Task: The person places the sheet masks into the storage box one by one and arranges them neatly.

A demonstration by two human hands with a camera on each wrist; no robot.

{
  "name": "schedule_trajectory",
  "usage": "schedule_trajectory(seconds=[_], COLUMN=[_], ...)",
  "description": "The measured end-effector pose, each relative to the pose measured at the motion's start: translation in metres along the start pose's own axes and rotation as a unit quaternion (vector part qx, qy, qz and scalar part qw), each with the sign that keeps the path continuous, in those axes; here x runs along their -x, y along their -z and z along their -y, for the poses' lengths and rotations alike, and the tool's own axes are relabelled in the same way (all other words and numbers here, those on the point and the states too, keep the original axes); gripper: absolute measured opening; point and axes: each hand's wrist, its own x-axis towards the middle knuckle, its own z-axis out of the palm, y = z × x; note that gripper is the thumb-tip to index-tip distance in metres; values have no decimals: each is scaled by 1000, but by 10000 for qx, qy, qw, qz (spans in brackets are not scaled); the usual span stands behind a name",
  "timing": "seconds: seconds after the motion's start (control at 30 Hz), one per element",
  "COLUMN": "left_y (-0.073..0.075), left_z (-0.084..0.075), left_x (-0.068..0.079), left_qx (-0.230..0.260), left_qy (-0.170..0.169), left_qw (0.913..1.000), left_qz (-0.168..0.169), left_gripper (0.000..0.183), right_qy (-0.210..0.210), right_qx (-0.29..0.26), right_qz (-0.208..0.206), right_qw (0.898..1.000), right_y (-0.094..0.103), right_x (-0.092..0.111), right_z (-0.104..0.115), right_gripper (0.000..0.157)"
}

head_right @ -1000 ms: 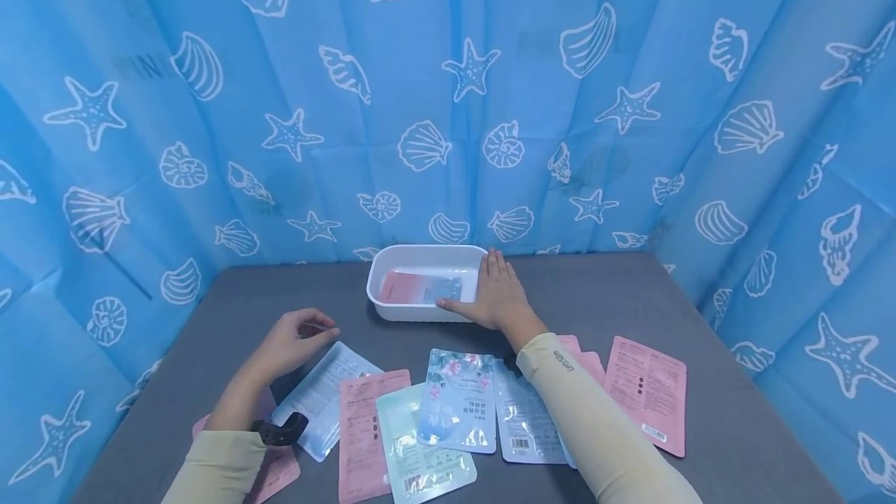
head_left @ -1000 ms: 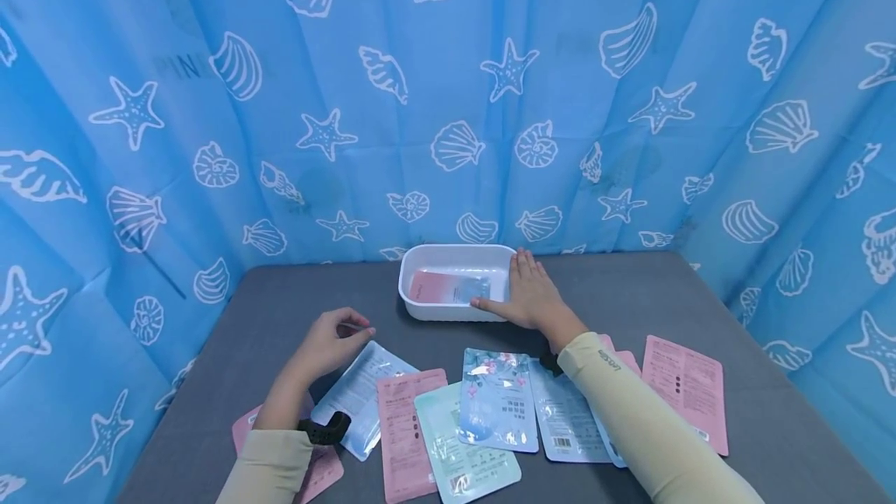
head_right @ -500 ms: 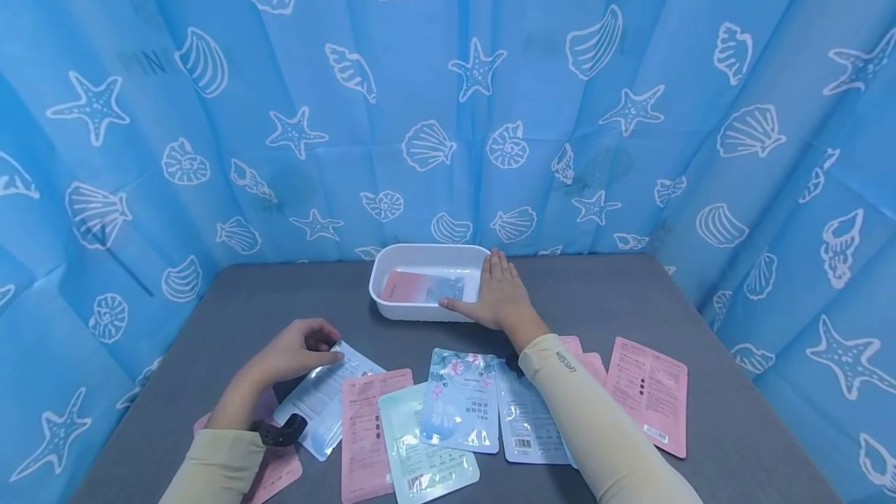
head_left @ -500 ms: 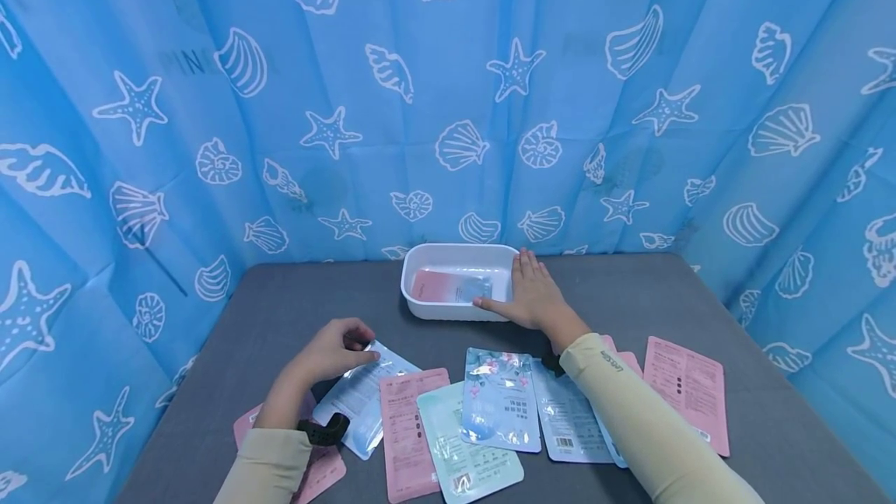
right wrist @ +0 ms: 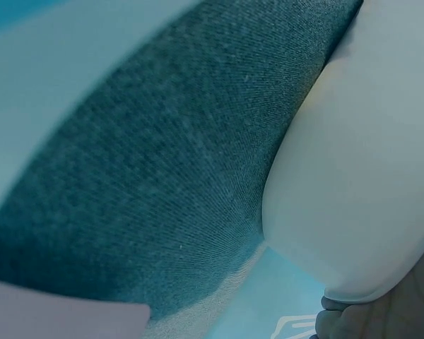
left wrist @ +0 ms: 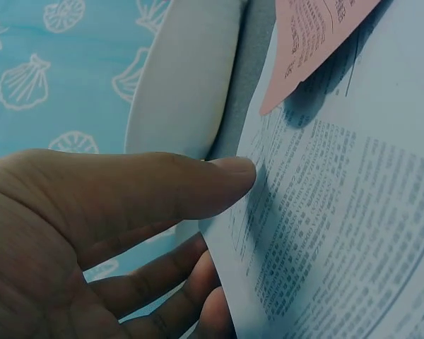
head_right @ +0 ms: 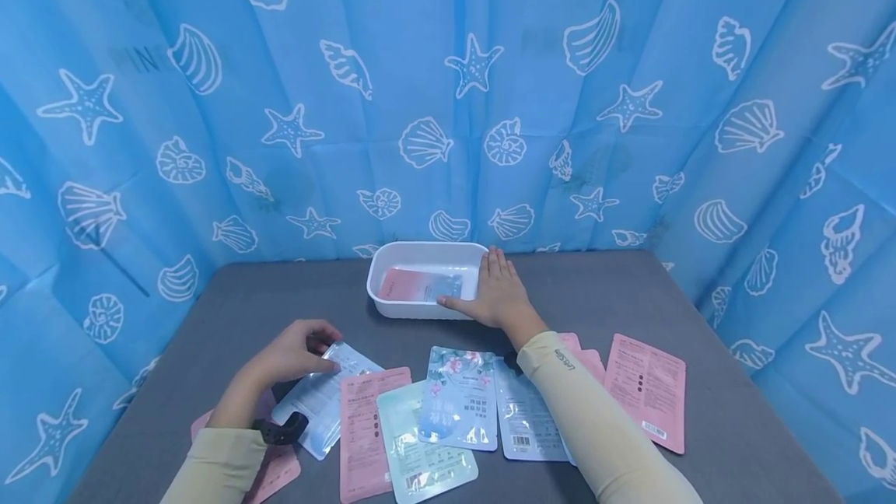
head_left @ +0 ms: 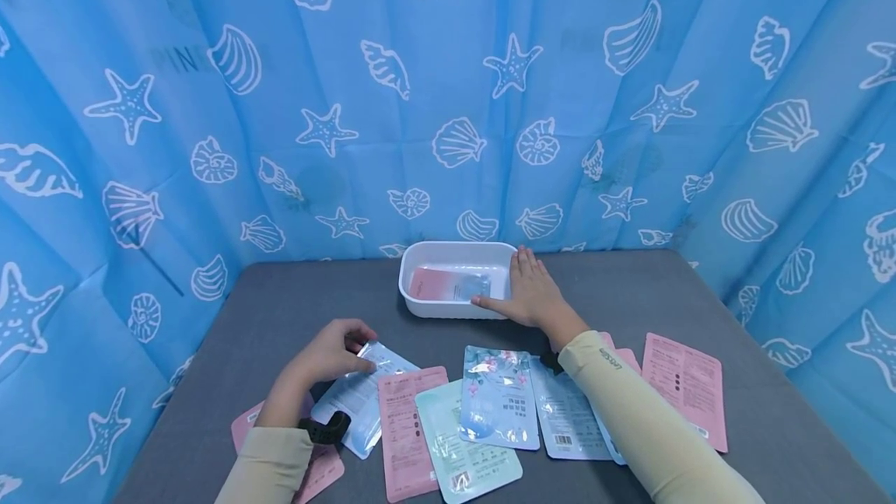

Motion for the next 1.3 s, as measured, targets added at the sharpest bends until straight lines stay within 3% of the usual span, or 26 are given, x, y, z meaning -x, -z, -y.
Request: schedule_trajectory(seconds=[0.63, 1.1, 1.3], left_y=[-5, -4, -1], left_z=[-4, -1, -1], left_x=[1, 2, 5], left_qx=[-75, -72, -109], left_qy=[144, 261, 143], left_qw=[9999, 9996, 9998], left_qz=[33, -103, -6], left_gripper=[47, 28, 27], right_qy=[-31, -15, -15], right_qx=[-45, -68, -139], right_qz=[-41, -22, -25], right_qw=[10000, 10000, 9999], right_y=[1, 3, 2], right_x=[2, 3, 3], right_z=[0, 1, 1], right_gripper=[135, 135, 136])
